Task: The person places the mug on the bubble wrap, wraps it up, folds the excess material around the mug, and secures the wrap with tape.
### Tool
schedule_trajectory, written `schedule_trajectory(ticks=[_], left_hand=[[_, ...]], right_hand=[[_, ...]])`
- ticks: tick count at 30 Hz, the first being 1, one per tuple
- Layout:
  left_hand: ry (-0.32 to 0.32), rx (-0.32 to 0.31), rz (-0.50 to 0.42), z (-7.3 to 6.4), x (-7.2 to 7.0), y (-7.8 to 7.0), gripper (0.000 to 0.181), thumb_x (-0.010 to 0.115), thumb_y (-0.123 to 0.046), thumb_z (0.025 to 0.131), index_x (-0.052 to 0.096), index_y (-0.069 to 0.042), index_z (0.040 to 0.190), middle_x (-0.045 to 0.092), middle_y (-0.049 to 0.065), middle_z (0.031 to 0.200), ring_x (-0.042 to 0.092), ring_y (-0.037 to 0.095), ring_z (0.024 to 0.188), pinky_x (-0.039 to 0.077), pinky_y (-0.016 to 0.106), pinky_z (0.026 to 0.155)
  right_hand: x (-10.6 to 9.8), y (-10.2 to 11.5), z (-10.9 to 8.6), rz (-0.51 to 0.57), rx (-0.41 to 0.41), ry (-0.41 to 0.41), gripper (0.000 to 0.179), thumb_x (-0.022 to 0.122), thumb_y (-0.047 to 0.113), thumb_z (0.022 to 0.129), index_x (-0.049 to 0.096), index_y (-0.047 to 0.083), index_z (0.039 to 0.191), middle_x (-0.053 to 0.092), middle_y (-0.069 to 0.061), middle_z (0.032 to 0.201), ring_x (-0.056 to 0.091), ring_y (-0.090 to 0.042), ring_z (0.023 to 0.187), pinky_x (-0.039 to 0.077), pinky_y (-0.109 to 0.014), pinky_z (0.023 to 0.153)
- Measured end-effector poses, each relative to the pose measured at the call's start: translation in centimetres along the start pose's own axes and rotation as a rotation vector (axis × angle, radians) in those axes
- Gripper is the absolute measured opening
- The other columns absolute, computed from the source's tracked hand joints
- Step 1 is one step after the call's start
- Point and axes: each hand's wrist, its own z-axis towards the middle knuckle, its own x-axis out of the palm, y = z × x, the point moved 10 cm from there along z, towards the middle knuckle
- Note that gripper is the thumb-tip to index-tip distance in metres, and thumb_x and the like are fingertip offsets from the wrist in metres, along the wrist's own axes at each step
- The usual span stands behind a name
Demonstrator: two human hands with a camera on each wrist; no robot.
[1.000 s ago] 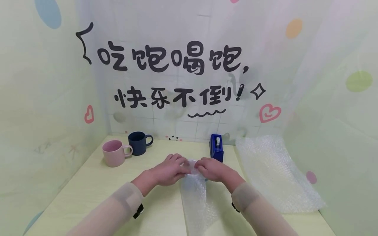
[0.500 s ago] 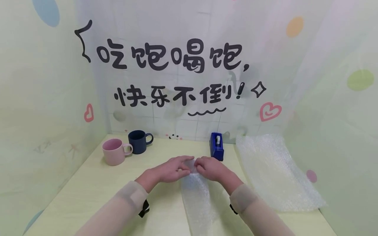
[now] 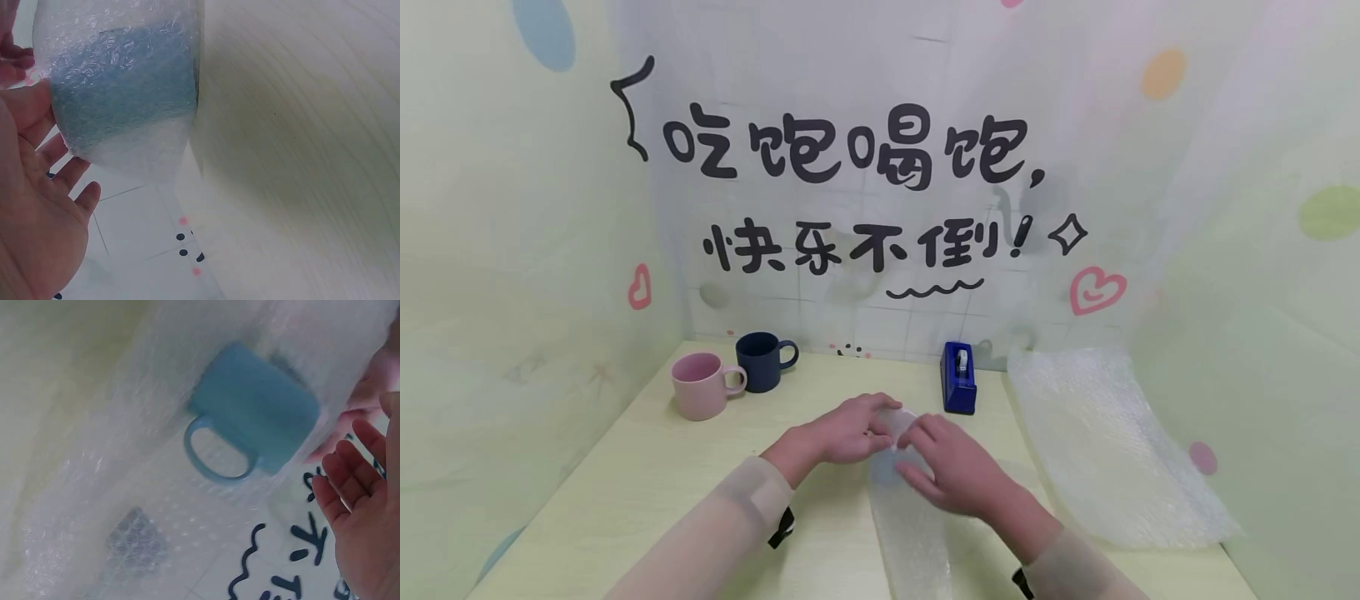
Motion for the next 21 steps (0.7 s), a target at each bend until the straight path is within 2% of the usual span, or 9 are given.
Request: schedule_trajectory(ticks=[1,3,6,9,12,14,18,21], left_hand=[[0.000,0.005,0.012,0.0,0.0,-0.1,0.031,0.064,-0.022,0.107,0.082,-0.003,0.123,0.052,0.010,0.166,0.049,0.035,0.152,0.041,0.057,0.128],[0.002,0.004,0.031,0.0,-0.1,-0.2,0.031,0.063,-0.024,0.108,0.085,-0.005,0.118,0.050,0.008,0.168,0.046,0.036,0.155,0.039,0.057,0.129],[0.005,-0.018,0.016,-0.1,0.0,-0.1,0.032,0.062,-0.025,0.109,0.085,-0.005,0.118,0.048,0.007,0.169,0.044,0.035,0.157,0.038,0.058,0.130],[0.011,-0.047,-0.021,-0.1,0.2,0.2,0.034,0.061,-0.026,0.110,0.084,-0.004,0.122,0.045,0.006,0.171,0.041,0.035,0.160,0.037,0.058,0.131],[0.009,-0.045,-0.034,-0.1,0.3,0.3,0.035,0.061,-0.027,0.110,0.082,-0.003,0.124,0.044,0.006,0.172,0.040,0.035,0.160,0.037,0.058,0.131],[0.009,-0.034,-0.028,-0.1,0.4,0.3,0.036,0.060,-0.027,0.110,0.083,-0.003,0.124,0.044,0.006,0.172,0.040,0.035,0.160,0.037,0.058,0.131],[0.002,0.002,-0.017,-0.2,0.5,0.4,0.036,0.058,-0.028,0.111,0.083,-0.004,0.122,0.045,0.006,0.172,0.041,0.035,0.160,0.037,0.058,0.131],[-0.005,0.021,-0.014,-0.3,0.6,0.4,0.037,0.057,-0.029,0.111,0.083,-0.004,0.123,0.044,0.006,0.173,0.041,0.036,0.160,0.037,0.059,0.131]], right_hand=[[-0.4,1.3,-0.6,0.003,-0.060,-0.004,0.029,0.076,0.041,0.102,0.069,0.015,0.114,0.067,0.001,0.111,0.064,-0.017,0.105,0.058,-0.037,0.093],[-0.6,3.6,-2.0,0.002,-0.149,0.038,0.043,0.076,0.058,0.098,0.066,0.020,0.114,0.062,0.006,0.111,0.059,-0.013,0.106,0.054,-0.034,0.095],[0.2,6.1,-4.3,-0.052,-0.243,0.120,0.060,0.072,0.076,0.091,0.061,0.024,0.117,0.056,0.010,0.115,0.053,-0.010,0.108,0.047,-0.029,0.097],[1.3,7.5,-6.2,-0.152,-0.314,0.122,0.056,0.068,0.073,0.095,0.059,0.023,0.119,0.055,0.009,0.117,0.051,-0.009,0.107,0.043,-0.026,0.094],[2.0,8.1,-7.2,-0.219,-0.355,0.044,0.044,0.070,0.064,0.097,0.063,0.025,0.117,0.060,0.010,0.114,0.054,-0.009,0.104,0.044,-0.025,0.092],[2.1,8.4,-7.5,-0.241,-0.398,-0.021,0.033,0.074,0.057,0.097,0.067,0.027,0.109,0.062,0.013,0.108,0.057,-0.007,0.100,0.046,-0.025,0.092],[1.5,8.6,-6.8,-0.217,-0.428,-0.081,0.016,0.083,0.038,0.091,0.071,0.031,0.100,0.067,0.018,0.100,0.061,-0.004,0.097,0.051,-0.026,0.094],[0.2,7.3,-4.8,-0.146,-0.369,-0.130,0.022,0.089,0.031,0.087,0.075,0.028,0.104,0.071,0.016,0.103,0.065,-0.005,0.099,0.054,-0.028,0.095]])
